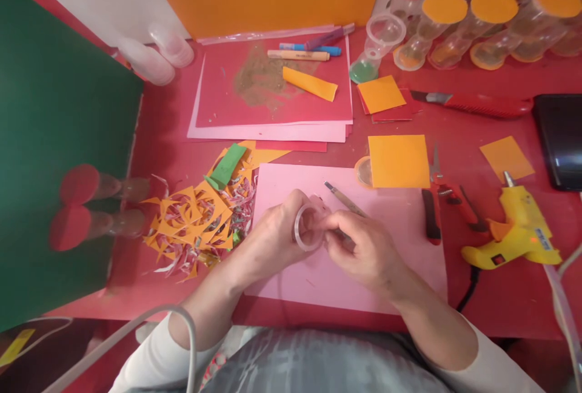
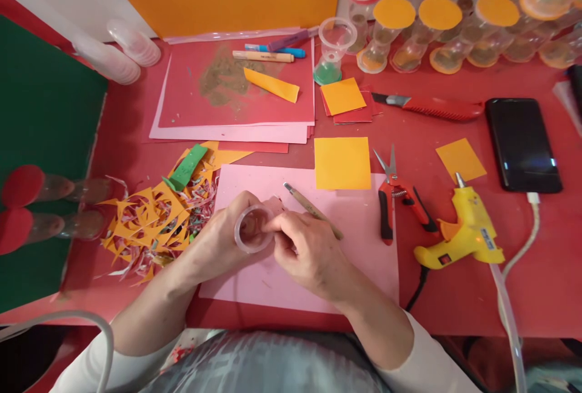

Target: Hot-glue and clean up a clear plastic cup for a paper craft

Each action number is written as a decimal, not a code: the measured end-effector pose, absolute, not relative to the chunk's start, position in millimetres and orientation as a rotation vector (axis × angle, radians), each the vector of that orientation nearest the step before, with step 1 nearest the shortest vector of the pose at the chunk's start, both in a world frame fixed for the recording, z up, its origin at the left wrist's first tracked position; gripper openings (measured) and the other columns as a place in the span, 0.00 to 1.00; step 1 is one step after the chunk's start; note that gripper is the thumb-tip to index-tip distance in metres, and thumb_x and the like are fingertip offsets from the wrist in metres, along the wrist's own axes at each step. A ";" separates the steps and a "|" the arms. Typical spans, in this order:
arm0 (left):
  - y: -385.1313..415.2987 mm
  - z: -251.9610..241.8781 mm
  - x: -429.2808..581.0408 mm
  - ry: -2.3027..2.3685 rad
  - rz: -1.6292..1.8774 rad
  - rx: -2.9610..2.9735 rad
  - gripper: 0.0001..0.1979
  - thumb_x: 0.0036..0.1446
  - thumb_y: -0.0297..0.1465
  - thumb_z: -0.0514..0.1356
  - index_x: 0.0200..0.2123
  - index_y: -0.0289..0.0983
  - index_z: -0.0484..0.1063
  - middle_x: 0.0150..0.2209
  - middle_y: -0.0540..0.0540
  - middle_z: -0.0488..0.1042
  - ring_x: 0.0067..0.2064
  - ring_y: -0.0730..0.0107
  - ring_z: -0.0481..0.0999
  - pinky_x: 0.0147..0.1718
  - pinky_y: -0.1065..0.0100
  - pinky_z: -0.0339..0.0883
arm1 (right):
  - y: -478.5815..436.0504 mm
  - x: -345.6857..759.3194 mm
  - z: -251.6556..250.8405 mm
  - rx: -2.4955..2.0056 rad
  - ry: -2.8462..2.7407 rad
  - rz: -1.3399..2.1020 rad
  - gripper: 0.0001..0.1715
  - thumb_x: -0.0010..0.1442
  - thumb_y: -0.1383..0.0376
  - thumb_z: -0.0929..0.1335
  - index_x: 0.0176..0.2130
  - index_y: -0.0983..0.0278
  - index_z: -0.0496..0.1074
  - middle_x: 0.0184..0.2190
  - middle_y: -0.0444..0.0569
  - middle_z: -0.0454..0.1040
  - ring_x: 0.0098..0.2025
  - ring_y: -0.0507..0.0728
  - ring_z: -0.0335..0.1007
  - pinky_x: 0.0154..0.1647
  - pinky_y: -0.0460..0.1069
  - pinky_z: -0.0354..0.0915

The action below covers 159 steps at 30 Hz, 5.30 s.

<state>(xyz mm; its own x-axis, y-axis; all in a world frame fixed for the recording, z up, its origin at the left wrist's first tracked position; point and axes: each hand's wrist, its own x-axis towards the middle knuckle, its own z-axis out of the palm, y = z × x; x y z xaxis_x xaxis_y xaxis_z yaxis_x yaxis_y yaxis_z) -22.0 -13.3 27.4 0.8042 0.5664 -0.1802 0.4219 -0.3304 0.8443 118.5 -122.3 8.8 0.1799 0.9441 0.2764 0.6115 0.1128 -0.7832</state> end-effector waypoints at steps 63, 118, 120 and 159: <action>-27.8 27.4 -16.4 0.888 0.247 2.416 0.02 0.57 0.28 0.55 0.34 0.41 0.64 0.29 0.51 0.75 0.25 0.70 0.77 0.20 0.73 0.63 | -120.7 114.9 15.1 -1.802 -1.264 0.828 0.08 0.59 0.69 0.61 0.30 0.60 0.67 0.12 0.36 0.66 0.13 0.51 0.66 0.18 0.44 0.62; -22.8 31.8 -12.4 0.953 0.207 2.185 0.05 0.53 0.29 0.58 0.33 0.41 0.62 0.27 0.52 0.76 0.25 0.71 0.77 0.23 0.73 0.64 | -122.8 121.8 10.5 -1.784 -1.291 0.874 0.09 0.62 0.67 0.62 0.33 0.62 0.71 0.17 0.42 0.72 0.15 0.50 0.65 0.19 0.44 0.62; -23.2 31.7 -12.2 0.946 0.205 2.187 0.05 0.53 0.28 0.58 0.33 0.41 0.62 0.27 0.52 0.76 0.25 0.71 0.77 0.23 0.73 0.64 | -122.7 121.6 8.1 -1.826 -1.375 0.748 0.10 0.61 0.68 0.61 0.29 0.61 0.68 0.19 0.44 0.74 0.17 0.51 0.67 0.20 0.44 0.62; -23.7 35.1 -13.3 0.914 0.149 2.146 0.04 0.53 0.31 0.57 0.31 0.40 0.63 0.26 0.52 0.75 0.24 0.73 0.73 0.23 0.73 0.62 | -122.2 118.2 6.8 -1.940 -1.433 0.579 0.08 0.57 0.69 0.62 0.28 0.60 0.66 0.21 0.46 0.76 0.23 0.54 0.73 0.24 0.45 0.63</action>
